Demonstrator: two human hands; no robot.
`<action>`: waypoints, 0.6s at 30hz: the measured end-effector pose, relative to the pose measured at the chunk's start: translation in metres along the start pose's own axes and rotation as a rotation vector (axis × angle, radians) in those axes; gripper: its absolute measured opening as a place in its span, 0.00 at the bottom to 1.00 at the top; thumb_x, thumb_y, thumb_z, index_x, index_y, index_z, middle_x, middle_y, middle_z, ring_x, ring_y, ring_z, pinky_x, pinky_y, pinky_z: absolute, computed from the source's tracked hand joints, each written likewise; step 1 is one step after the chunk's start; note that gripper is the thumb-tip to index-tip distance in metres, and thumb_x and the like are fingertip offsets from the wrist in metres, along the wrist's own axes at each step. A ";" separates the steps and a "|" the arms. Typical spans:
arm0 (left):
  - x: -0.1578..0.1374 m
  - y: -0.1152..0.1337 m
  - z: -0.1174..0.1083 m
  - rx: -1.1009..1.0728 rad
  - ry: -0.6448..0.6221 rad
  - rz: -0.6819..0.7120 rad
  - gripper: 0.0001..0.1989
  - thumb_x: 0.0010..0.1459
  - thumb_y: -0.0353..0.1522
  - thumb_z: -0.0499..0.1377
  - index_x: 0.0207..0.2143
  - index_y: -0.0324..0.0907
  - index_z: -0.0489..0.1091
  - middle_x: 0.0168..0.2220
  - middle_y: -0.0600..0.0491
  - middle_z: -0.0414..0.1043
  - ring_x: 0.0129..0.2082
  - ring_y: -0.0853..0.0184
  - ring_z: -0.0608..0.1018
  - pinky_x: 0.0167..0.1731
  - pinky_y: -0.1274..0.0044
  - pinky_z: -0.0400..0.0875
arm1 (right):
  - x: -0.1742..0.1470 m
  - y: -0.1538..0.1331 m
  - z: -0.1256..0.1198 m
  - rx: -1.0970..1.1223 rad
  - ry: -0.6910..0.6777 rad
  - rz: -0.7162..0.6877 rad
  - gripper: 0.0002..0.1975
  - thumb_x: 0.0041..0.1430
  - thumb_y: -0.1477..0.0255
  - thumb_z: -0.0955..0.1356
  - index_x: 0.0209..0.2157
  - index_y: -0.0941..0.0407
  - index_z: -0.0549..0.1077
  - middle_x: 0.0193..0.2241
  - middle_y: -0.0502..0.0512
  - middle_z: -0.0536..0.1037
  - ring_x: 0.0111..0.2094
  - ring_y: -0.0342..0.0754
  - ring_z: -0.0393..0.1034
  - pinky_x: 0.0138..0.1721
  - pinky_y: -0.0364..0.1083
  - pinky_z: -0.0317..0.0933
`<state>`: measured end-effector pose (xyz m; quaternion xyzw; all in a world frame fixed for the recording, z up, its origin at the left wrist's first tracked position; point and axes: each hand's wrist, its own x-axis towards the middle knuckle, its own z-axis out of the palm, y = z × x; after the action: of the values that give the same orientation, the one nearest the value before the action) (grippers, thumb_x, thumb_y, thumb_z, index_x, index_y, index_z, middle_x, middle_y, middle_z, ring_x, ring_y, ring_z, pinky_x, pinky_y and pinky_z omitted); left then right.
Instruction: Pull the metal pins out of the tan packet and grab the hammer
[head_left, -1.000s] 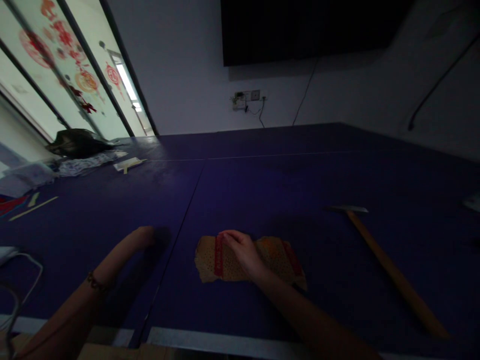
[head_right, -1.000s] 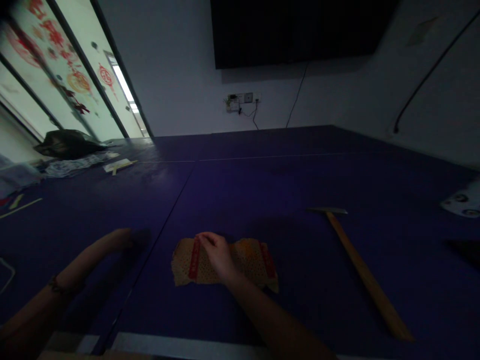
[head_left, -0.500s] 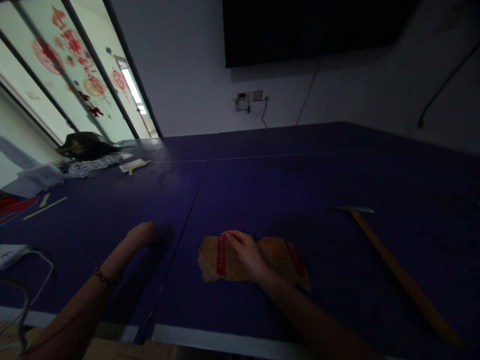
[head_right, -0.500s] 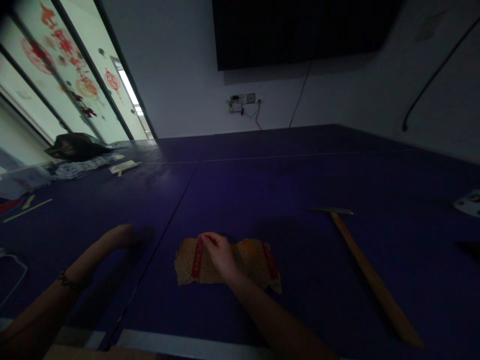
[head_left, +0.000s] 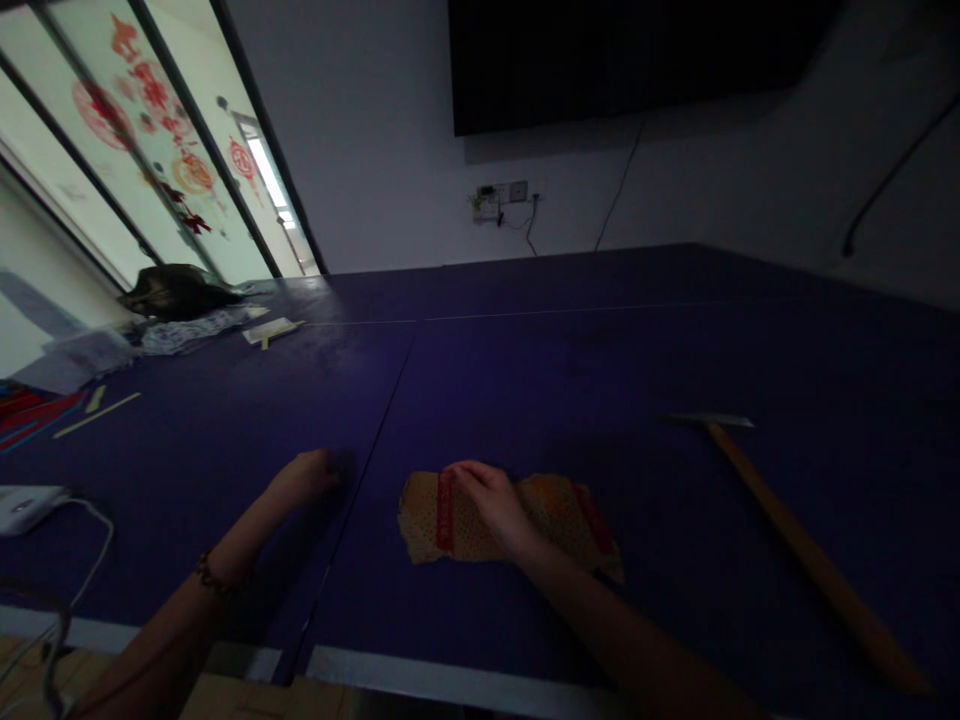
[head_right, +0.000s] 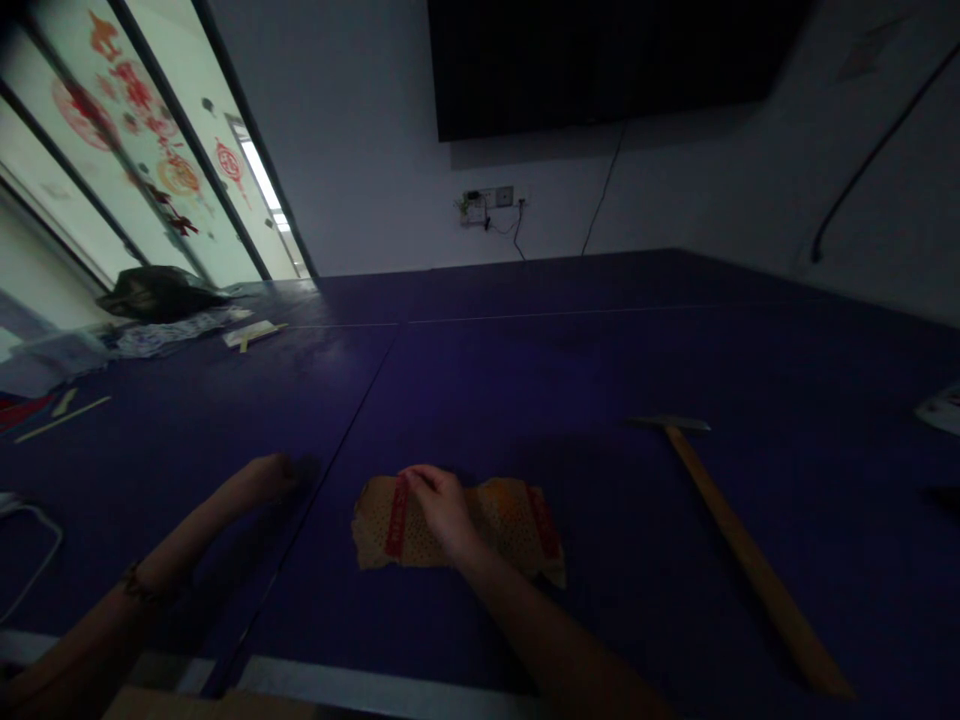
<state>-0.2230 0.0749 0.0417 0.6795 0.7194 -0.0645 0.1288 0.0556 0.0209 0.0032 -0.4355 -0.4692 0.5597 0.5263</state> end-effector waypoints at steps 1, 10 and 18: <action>-0.003 0.003 0.002 0.026 0.000 -0.001 0.07 0.48 0.29 0.52 0.29 0.36 0.68 0.29 0.42 0.73 0.32 0.57 0.76 0.28 0.75 0.64 | 0.000 0.000 0.000 0.000 -0.001 0.002 0.12 0.45 0.61 0.67 0.26 0.56 0.75 0.28 0.54 0.77 0.33 0.51 0.69 0.38 0.49 0.59; -0.030 0.009 0.006 0.097 -0.035 0.022 0.08 0.52 0.30 0.51 0.33 0.38 0.66 0.32 0.46 0.73 0.33 0.61 0.76 0.25 0.78 0.62 | 0.001 0.001 0.000 0.002 -0.006 0.015 0.12 0.46 0.61 0.67 0.26 0.56 0.75 0.28 0.54 0.78 0.34 0.51 0.70 0.39 0.49 0.60; -0.034 0.009 0.008 0.060 0.009 0.037 0.08 0.52 0.33 0.51 0.32 0.39 0.66 0.30 0.46 0.74 0.32 0.60 0.76 0.25 0.77 0.62 | 0.000 0.003 0.000 0.006 -0.004 -0.007 0.14 0.47 0.59 0.67 0.27 0.55 0.75 0.29 0.53 0.78 0.34 0.50 0.70 0.39 0.48 0.61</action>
<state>-0.2120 0.0412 0.0442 0.6966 0.7049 -0.0806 0.1064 0.0550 0.0208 0.0000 -0.4312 -0.4700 0.5600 0.5287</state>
